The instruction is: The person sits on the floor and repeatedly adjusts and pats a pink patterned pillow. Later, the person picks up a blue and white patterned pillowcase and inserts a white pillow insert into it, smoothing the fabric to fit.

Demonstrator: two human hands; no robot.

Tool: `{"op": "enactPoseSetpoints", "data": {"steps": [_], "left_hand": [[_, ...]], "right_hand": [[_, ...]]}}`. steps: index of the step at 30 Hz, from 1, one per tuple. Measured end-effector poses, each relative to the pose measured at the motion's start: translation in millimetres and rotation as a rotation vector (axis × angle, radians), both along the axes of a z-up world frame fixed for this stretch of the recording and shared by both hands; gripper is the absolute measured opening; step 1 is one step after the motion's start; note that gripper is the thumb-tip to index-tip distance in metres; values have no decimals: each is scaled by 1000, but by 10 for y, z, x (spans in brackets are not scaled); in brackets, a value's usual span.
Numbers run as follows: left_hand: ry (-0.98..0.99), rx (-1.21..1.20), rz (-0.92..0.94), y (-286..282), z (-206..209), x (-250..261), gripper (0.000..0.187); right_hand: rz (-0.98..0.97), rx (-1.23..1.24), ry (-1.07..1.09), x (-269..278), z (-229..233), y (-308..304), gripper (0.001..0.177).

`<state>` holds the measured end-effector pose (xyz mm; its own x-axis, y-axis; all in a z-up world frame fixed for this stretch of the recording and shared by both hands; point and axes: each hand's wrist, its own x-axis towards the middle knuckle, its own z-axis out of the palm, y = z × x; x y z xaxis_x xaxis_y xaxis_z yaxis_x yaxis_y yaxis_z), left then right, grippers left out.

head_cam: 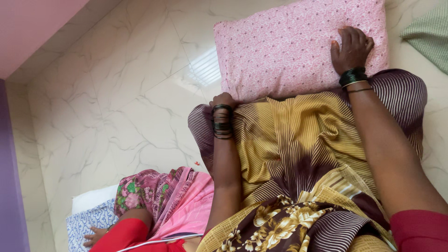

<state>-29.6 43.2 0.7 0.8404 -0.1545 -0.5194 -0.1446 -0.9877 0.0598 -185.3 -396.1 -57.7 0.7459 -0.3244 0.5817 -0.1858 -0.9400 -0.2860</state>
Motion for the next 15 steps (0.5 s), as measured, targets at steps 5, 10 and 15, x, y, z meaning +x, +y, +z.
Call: {"op": "enactPoseSetpoints", "data": {"steps": [5,10,15], "left_hand": [[-174,-38,168,-55,456,-250,82],[-839,-483,53,-84,514,-87,82],[-1000,-981,-94,-487,325,282,58]], "right_hand": [[-6,12,-4,-20,83,51,28],[-8,10,-21,-30,168,111,31],[-12,8,-25,-43,234,132,33]]}}
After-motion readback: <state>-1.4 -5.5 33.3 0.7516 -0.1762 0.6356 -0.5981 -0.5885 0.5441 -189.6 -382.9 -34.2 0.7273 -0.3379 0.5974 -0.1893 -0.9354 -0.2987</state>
